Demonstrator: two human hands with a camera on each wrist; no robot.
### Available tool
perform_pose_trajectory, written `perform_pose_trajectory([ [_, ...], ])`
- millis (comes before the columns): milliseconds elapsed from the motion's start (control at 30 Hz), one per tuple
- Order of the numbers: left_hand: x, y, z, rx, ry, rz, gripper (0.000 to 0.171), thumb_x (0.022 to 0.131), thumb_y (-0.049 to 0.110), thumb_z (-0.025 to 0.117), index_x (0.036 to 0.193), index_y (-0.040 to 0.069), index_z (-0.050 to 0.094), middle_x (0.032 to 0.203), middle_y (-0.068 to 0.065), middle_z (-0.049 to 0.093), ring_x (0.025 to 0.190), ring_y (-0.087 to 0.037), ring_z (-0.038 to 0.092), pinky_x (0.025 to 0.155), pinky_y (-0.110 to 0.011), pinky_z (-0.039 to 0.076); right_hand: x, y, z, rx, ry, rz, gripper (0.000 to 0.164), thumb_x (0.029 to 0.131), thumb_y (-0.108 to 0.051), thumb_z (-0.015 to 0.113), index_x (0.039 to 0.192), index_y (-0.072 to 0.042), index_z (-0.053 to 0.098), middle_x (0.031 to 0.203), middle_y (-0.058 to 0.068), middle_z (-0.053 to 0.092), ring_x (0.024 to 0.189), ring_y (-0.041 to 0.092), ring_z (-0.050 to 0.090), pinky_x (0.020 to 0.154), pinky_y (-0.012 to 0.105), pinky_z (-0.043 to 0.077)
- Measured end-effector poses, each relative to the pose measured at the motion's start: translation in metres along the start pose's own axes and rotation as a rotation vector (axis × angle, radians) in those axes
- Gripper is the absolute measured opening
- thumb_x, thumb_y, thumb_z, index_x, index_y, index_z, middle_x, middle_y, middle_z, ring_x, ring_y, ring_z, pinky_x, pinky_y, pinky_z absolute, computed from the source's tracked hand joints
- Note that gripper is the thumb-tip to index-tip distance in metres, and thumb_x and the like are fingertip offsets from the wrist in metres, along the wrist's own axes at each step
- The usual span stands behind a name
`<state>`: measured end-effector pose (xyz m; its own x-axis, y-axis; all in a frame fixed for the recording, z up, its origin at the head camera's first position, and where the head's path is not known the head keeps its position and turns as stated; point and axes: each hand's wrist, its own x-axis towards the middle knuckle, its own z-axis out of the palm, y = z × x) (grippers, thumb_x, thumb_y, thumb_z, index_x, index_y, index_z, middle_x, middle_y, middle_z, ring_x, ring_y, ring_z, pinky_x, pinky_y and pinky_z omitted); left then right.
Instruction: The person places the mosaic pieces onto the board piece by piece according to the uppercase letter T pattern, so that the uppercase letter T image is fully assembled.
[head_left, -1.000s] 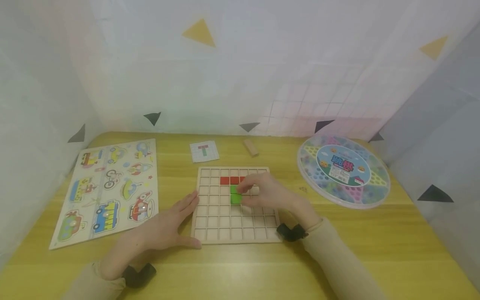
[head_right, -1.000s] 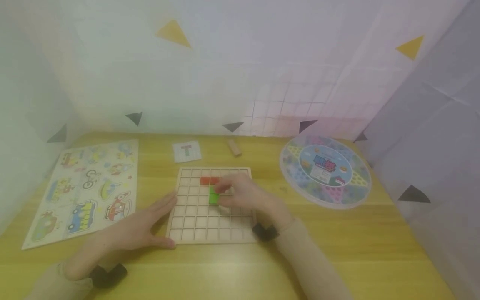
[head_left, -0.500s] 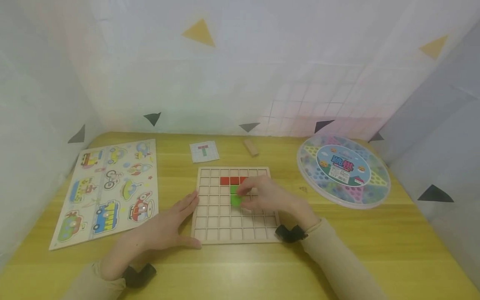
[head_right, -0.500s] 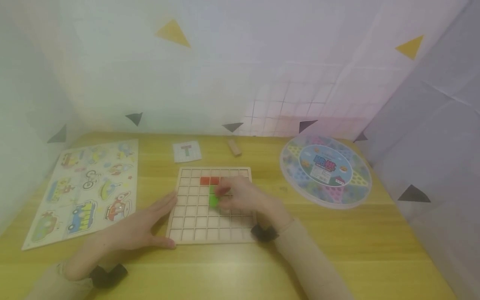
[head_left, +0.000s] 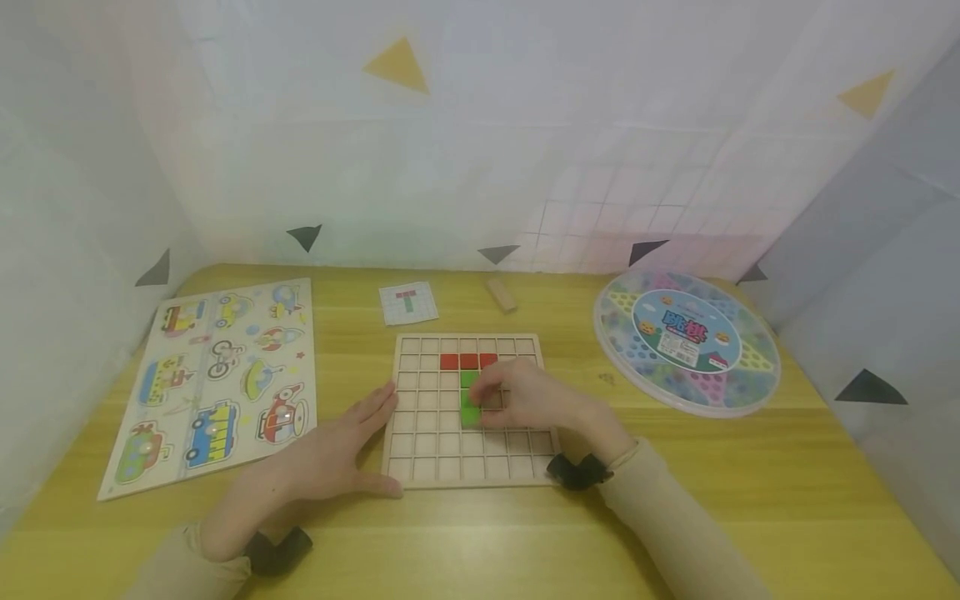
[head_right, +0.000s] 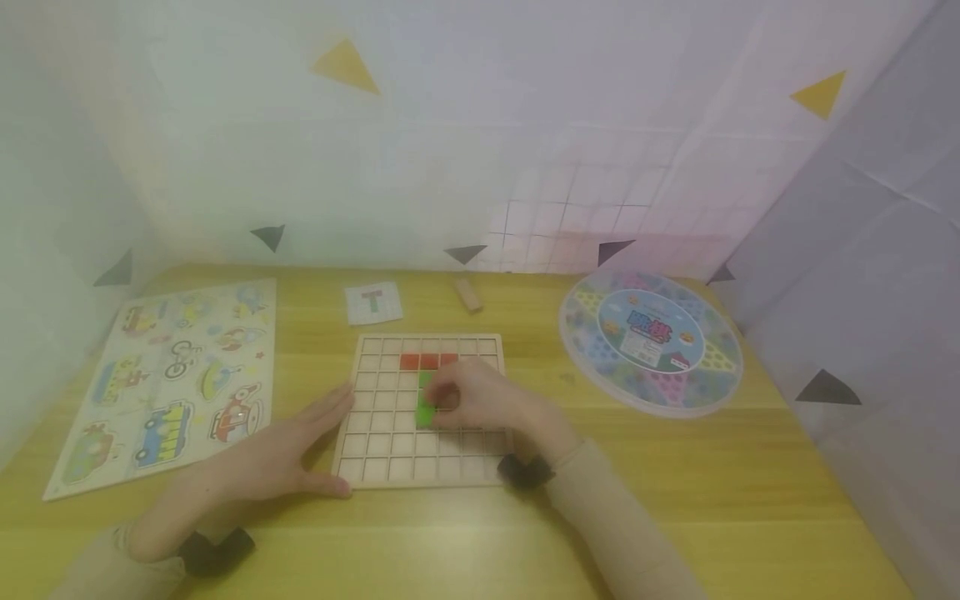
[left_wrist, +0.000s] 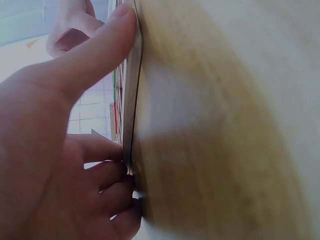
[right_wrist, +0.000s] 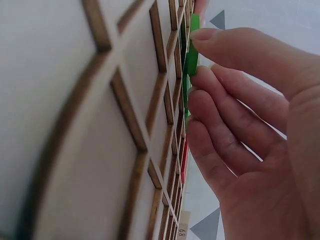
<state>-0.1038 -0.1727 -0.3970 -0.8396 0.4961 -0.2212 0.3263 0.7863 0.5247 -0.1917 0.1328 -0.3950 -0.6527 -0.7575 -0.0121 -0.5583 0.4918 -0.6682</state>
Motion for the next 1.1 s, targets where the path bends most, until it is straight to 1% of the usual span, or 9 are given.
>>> perform_pose_trajectory([
  [300,-0.0011,-0.0003,-0.0001,0.006,0.012,0.011,0.117,0.075,0.072,0.071,0.160,0.011,0.018,0.169,-0.004,0.003,0.153,-0.034,0.014,0.119,-0.054,0.027,0.0005,0.0008,0.0018,-0.060,0.000,-0.017,0.022,0.081,-0.017,0.082,0.101,-0.016,0.073,0.099,-0.008,0.072,0.091,0.006,0.065,0.084,0.024,0.055],
  [600,-0.0020,0.0020,-0.0017,0.001,0.007,0.011,0.117,0.076,0.071,0.071,0.160,0.010,0.019,0.169,-0.005,0.004,0.153,-0.034,0.014,0.120,-0.054,0.026,0.0005,-0.0001,0.0031,-0.063,-0.005,0.015,0.024,0.080,-0.017,0.083,0.102,-0.015,0.072,0.099,-0.008,0.071,0.091,0.004,0.064,0.083,0.022,0.055],
  [800,-0.0022,0.0034,-0.0029,-0.001,0.006,0.017,0.116,0.076,0.070,0.072,0.160,0.009,0.019,0.169,-0.005,0.004,0.153,-0.035,0.014,0.120,-0.054,0.026,-0.0005,-0.0010,0.0030,-0.085,0.006,0.007,0.024,0.080,-0.020,0.083,0.101,-0.016,0.072,0.098,-0.009,0.071,0.090,0.004,0.063,0.083,0.022,0.055],
  [1100,-0.0018,0.0026,-0.0023,-0.003,0.003,0.008,0.117,0.075,0.071,0.071,0.160,0.011,0.019,0.169,-0.004,0.004,0.153,-0.034,0.014,0.119,-0.054,0.027,0.0002,-0.0034,0.0019,-0.104,0.007,0.000,0.024,0.080,-0.021,0.084,0.100,-0.016,0.072,0.097,-0.009,0.070,0.089,0.006,0.063,0.082,0.023,0.055],
])
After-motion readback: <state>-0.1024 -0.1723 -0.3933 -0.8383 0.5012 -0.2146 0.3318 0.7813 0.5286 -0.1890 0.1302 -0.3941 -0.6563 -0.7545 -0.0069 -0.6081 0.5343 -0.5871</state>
